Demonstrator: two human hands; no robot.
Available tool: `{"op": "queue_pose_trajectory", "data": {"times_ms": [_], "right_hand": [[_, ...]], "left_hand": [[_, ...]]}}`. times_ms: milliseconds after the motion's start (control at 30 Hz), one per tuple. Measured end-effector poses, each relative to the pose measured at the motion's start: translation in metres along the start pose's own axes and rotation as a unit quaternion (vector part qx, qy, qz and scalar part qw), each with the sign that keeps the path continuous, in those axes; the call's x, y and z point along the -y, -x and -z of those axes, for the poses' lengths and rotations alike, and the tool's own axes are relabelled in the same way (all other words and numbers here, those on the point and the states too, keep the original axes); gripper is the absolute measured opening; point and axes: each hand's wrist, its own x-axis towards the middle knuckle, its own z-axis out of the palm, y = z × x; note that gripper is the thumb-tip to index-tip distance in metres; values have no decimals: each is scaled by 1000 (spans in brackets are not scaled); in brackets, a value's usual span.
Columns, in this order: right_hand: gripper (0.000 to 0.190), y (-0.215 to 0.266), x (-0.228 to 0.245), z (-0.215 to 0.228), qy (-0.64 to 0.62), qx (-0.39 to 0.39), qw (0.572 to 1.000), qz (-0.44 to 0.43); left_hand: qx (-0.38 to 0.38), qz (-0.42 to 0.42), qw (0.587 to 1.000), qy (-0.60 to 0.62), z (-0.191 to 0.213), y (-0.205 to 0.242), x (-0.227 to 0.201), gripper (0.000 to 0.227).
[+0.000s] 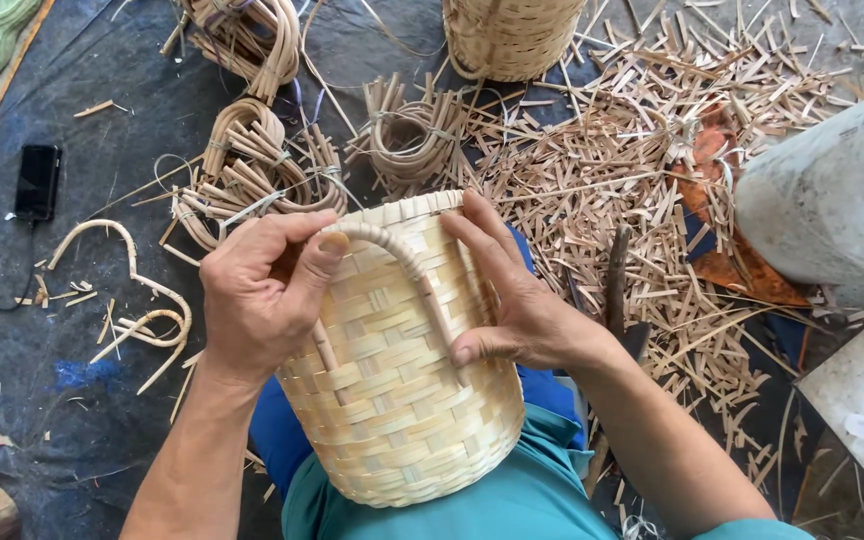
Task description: The person attaches a curved handle to a woven basket by hand, weaving the ends into the rim. After securing the handle, the person stacks the finished basket onto a column of other baskets.
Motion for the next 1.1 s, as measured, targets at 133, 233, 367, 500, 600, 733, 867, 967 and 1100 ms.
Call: {"op": "queue_pose_trajectory", "data": {"times_ms": [133,233,367,500,600,733,867,967,1100], "right_hand": [[131,1,1,0,34,-9,999,7],[132,-2,5,-2,30,-17,999,8],[131,-6,3,0,51,-19,998,-6],[129,-12,-5,3,47,-9,999,-3],[128,-14,-6,4,38,-1,999,-5],[128,-15,-1,3,53,0,999,-2],[127,-15,-4,3,75,-6,997,2],[127,-16,-5,4,75,-7,997,6],[131,-14,-5,-1,89,-7,996,22]], "left_hand": [[2,-1,1000,-12,-1,-2,-3,28],[4,8,1000,-2,-2,-3,-2,27],[10,26,999,19,-1,-4,1,25],[11,72,997,37,0,-4,9,21],[8,81,995,58,0,-2,13,20],[5,71,996,46,2,-3,13,20],[16,69,996,62,3,-2,18,20],[21,91,992,80,3,-2,20,19],[28,92,992,82,2,-3,17,18]]}}
